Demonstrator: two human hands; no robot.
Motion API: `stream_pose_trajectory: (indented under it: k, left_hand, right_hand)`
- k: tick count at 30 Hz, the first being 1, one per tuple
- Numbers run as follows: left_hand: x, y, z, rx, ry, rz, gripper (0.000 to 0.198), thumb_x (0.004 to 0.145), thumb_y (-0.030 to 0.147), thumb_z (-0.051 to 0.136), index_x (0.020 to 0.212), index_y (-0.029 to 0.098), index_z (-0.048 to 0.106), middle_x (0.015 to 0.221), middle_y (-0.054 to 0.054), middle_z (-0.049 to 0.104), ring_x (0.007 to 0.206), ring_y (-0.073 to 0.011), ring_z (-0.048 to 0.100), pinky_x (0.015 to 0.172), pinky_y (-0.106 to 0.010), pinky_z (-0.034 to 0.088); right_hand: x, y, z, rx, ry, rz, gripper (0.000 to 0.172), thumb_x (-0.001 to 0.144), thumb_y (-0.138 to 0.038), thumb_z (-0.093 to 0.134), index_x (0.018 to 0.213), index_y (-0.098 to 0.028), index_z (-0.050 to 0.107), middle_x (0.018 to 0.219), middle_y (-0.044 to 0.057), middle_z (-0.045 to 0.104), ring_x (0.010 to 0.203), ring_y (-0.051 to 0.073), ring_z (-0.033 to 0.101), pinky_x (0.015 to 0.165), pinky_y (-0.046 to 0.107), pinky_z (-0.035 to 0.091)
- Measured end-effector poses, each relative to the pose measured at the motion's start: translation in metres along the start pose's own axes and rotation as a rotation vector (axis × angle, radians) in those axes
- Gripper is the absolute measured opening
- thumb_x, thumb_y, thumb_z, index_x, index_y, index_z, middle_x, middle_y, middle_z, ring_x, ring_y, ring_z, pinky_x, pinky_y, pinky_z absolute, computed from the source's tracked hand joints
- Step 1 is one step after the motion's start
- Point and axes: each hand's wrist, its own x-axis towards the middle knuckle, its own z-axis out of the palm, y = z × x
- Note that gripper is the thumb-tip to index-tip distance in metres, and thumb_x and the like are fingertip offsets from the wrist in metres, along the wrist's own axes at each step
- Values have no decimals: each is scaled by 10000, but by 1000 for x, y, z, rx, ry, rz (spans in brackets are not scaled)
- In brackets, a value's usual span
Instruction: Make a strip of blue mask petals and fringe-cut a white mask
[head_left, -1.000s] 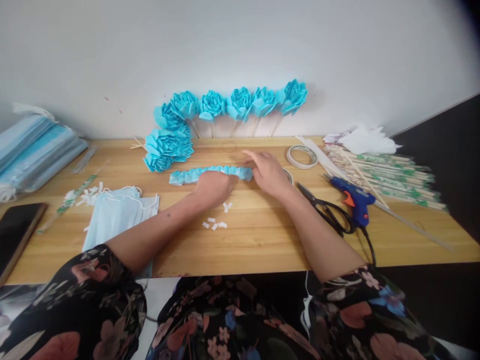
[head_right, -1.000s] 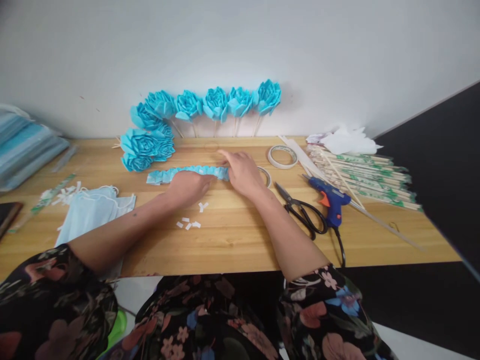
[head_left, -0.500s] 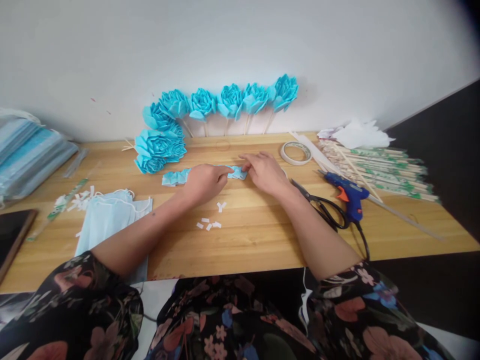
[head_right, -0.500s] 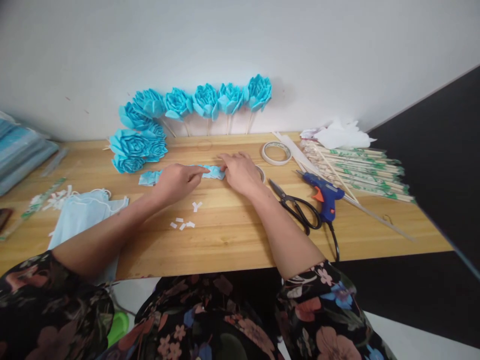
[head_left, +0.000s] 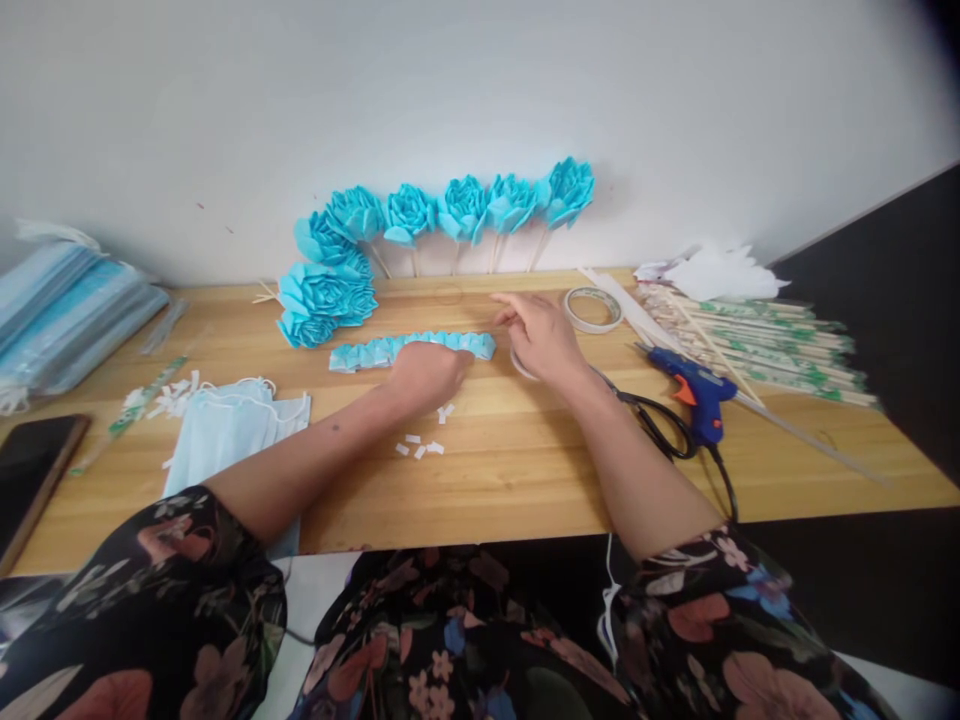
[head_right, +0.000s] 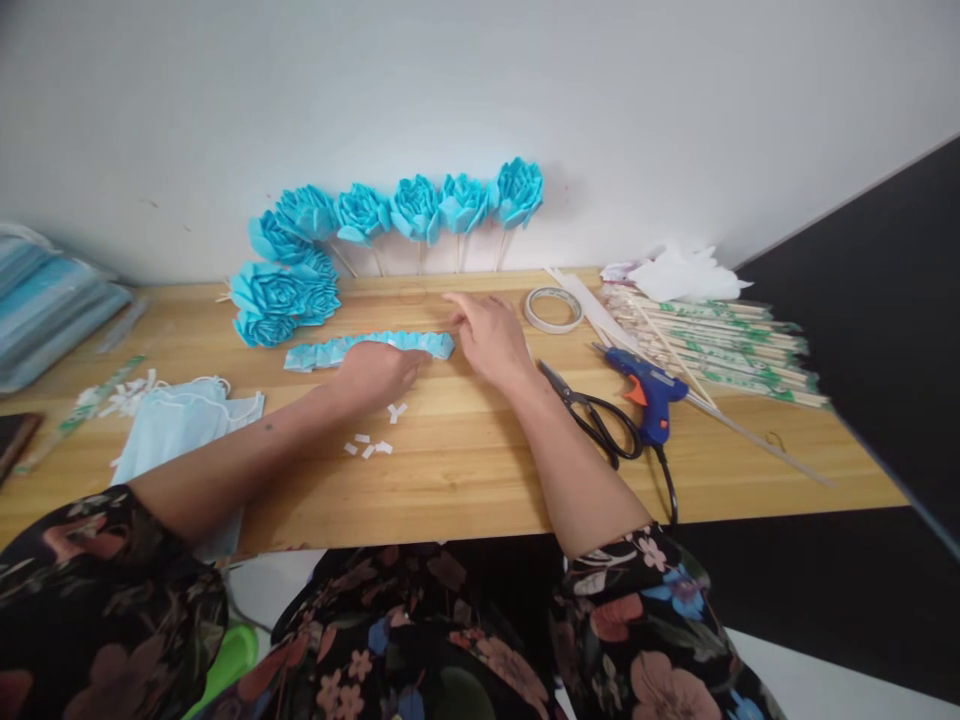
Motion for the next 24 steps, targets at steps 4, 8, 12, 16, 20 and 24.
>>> stream_pose_trajectory:
  k: [4,8,12,16,20,24]
  left_hand:
    - [-1,1,1,15,-2,12,423,932,201,394,1193,218,726,884,-147,764,844,-309,725,671,-354,463]
    - [-3,3,0,16,-5,18,395,926,198,411,1153,215,734,873,-141,762,844,-307,724,672,-354,465]
    - [-3,3,1,11,2,19,394,924,187,403,1137,210,734,887,-139,765,845,-299,726,658,-344,462]
    - [-7,1,-1,-5,-3,8,408,942,217,387,1141,218,743,929,-135,773,860,-301,730,660,-344,466]
    - [-13,1,-8,-44,29,-69,435,976,266,371,1183,250,752,1005,-125,781,906,-285,728,713,-343,483]
    - [-12,7,-6,-71,74,-72,446,978,272,393,1309,292,690,1003,-109,784,885,-263,726,729,-330,486]
  right_hand:
    - [-2,-1,2,-76,-137,-15,481,911,-110,443,1366,-162,591,1146,93,777,1118,276,677,1124,514,359]
    - [-2,-5,3,-85,-156,-30,485,941,-126,433,1407,-165,562,1181,76,770,1168,262,669,1172,521,318]
    - [-1,-4,4,-127,-193,-14,490,957,-104,392,1420,-125,553,1194,100,765,1182,260,673,1183,512,313]
    - [0,-3,5,-147,-236,2,489,957,-94,394,1419,-114,554,1239,114,745,1228,256,654,1184,507,319]
    - [1,-3,5,-133,-233,11,481,956,-95,405,1406,-116,574,1236,109,747,1228,255,655,1188,504,316]
    - [1,-4,3,-120,-249,24,477,955,-94,418,1400,-121,586,1236,100,747,1233,246,652,1192,486,314]
